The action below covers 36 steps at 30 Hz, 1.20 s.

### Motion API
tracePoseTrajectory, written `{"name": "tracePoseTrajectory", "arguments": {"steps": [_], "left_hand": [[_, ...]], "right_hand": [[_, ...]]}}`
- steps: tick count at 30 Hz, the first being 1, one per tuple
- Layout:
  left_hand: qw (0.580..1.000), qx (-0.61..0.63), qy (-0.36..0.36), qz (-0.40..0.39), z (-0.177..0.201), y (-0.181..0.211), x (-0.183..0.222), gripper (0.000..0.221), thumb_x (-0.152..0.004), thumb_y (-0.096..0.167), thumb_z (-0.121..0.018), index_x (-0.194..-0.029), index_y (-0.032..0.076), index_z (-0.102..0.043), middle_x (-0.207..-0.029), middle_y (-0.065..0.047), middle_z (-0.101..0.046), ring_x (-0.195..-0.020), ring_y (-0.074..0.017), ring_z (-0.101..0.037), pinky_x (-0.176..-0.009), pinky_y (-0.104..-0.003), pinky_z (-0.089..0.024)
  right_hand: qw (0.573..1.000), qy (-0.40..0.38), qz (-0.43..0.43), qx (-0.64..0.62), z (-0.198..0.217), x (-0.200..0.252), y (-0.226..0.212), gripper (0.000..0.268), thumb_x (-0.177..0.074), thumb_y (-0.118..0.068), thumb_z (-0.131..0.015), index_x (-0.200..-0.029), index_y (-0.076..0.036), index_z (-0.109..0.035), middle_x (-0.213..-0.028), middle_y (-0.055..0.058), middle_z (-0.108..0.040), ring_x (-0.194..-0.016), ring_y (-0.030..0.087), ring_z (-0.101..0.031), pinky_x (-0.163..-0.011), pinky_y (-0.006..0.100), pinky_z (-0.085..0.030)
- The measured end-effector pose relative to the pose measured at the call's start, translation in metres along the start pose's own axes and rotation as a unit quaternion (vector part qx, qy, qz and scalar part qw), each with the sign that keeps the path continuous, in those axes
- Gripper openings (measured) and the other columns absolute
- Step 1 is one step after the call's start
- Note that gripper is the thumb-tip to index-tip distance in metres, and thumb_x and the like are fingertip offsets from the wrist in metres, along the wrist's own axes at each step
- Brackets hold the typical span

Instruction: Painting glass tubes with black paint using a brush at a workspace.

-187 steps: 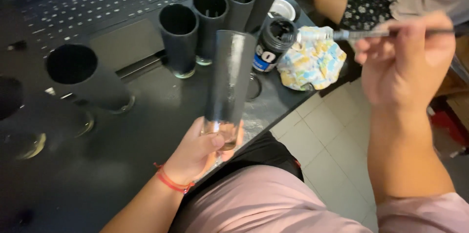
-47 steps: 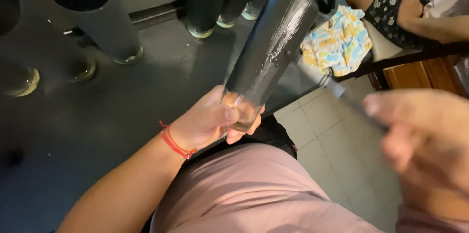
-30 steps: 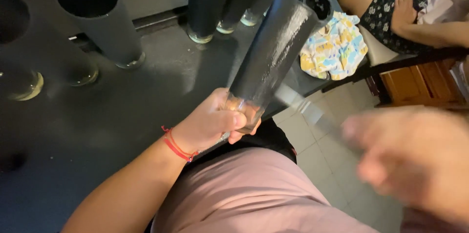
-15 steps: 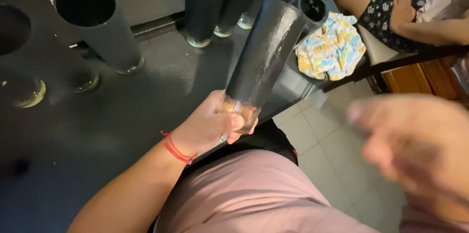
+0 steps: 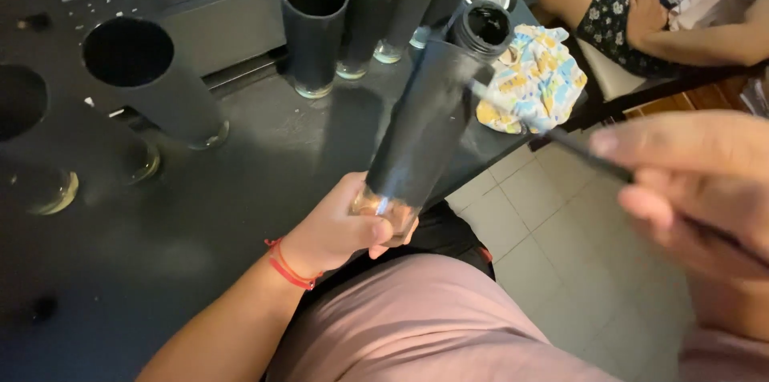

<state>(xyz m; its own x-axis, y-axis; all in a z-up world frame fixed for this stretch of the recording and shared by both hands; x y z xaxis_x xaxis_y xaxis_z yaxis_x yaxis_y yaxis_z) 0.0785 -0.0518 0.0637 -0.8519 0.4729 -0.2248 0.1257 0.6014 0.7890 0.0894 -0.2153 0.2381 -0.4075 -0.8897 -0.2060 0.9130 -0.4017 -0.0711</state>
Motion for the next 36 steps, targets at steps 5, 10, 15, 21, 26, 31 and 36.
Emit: {"name": "tracePoseTrajectory", "arguments": {"steps": [5, 10, 15, 21, 26, 31, 36], "left_hand": [[0.999, 0.040, -0.015, 0.025, 0.009, -0.019, 0.007, 0.074, -0.073, 0.067, -0.080, -0.093, 0.000, -0.055, -0.066, -0.002, -0.038, -0.064, -0.0160, -0.044, -0.043, -0.023, -0.029], [0.998, -0.016, -0.017, 0.053, 0.006, -0.015, 0.007, 0.084, -0.068, 0.079, -0.073, -0.090, 0.000, -0.056, -0.063, -0.005, -0.048, -0.055, -0.0126, -0.042, -0.042, -0.022, -0.031], [0.994, 0.069, -0.073, 0.045, 0.000, -0.015, 0.008, 0.067, -0.079, 0.060, -0.075, -0.106, 0.003, -0.055, -0.072, -0.007, -0.059, -0.046, -0.0094, -0.043, -0.048, -0.022, -0.031], [0.978, 0.160, -0.127, 0.045, -0.010, -0.016, 0.011, 0.072, -0.079, 0.068, -0.077, -0.099, 0.004, -0.052, -0.058, -0.004, -0.048, -0.047, -0.0090, -0.038, -0.045, -0.021, -0.028], [0.950, 0.265, -0.161, 0.037, 0.001, -0.032, 0.018, 0.068, -0.089, 0.048, -0.076, -0.131, 0.003, -0.048, -0.091, -0.007, -0.048, -0.056, -0.0138, -0.042, -0.047, -0.025, -0.036], [0.959, 0.234, -0.154, 0.034, 0.001, -0.029, 0.018, 0.073, -0.087, 0.057, -0.077, -0.130, 0.006, -0.049, -0.077, -0.006, -0.049, -0.054, -0.0114, -0.040, -0.050, -0.022, -0.035], [0.951, 0.264, -0.123, 0.103, 0.013, -0.052, 0.024, 0.076, -0.077, 0.053, -0.083, -0.122, -0.001, -0.054, -0.084, -0.019, -0.060, -0.059, -0.0157, -0.048, -0.049, -0.023, -0.039]], "right_hand": [[0.994, 0.027, -0.069, -0.080, -0.011, 0.011, -0.005, 0.031, -0.084, -0.021, -0.059, -0.106, 0.000, -0.065, -0.105, 0.006, -0.072, -0.100, 0.019, -0.073, -0.084, 0.027, -0.060], [0.965, -0.028, -0.187, -0.182, -0.029, 0.049, 0.041, 0.048, -0.069, -0.032, -0.073, -0.115, -0.019, -0.071, -0.127, 0.001, -0.073, -0.102, 0.012, -0.078, -0.086, 0.027, -0.061], [0.984, 0.044, 0.166, -0.052, -0.008, 0.012, -0.050, 0.016, -0.092, -0.022, -0.063, -0.104, -0.016, -0.055, -0.120, 0.015, -0.066, -0.103, 0.022, -0.076, -0.081, 0.032, -0.066], [0.870, 0.051, -0.424, -0.247, -0.021, 0.066, 0.038, 0.055, -0.074, 0.007, -0.070, -0.127, -0.009, -0.073, -0.073, 0.003, -0.063, -0.048, 0.011, -0.052, -0.042, 0.024, -0.039], [0.989, 0.025, 0.024, -0.141, -0.036, 0.045, -0.021, 0.026, -0.091, -0.034, -0.048, -0.101, -0.021, -0.067, -0.114, -0.002, -0.071, -0.109, 0.021, -0.074, -0.094, 0.036, -0.062], [0.994, 0.061, -0.092, -0.008, -0.015, 0.022, -0.014, 0.033, -0.088, -0.003, -0.056, -0.114, 0.017, -0.059, -0.125, 0.024, -0.062, -0.113, 0.036, -0.067, -0.099, 0.041, -0.057], [0.989, 0.030, 0.049, -0.135, -0.040, 0.028, -0.048, 0.043, -0.084, -0.031, -0.070, -0.118, -0.006, -0.061, -0.119, -0.001, -0.073, -0.103, 0.012, -0.080, -0.090, 0.028, -0.068]]}}
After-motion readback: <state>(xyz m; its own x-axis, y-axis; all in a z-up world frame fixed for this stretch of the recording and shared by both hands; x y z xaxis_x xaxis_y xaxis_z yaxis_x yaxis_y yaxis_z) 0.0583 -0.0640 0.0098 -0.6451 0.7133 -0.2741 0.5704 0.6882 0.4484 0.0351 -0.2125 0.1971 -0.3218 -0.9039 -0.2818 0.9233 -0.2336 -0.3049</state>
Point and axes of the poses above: each hand's wrist, its own x-axis away from the middle knuckle, its own z-axis out of the back of the hand, y = z × x, the point moved 9 cm from there along -x, towards the middle knuckle
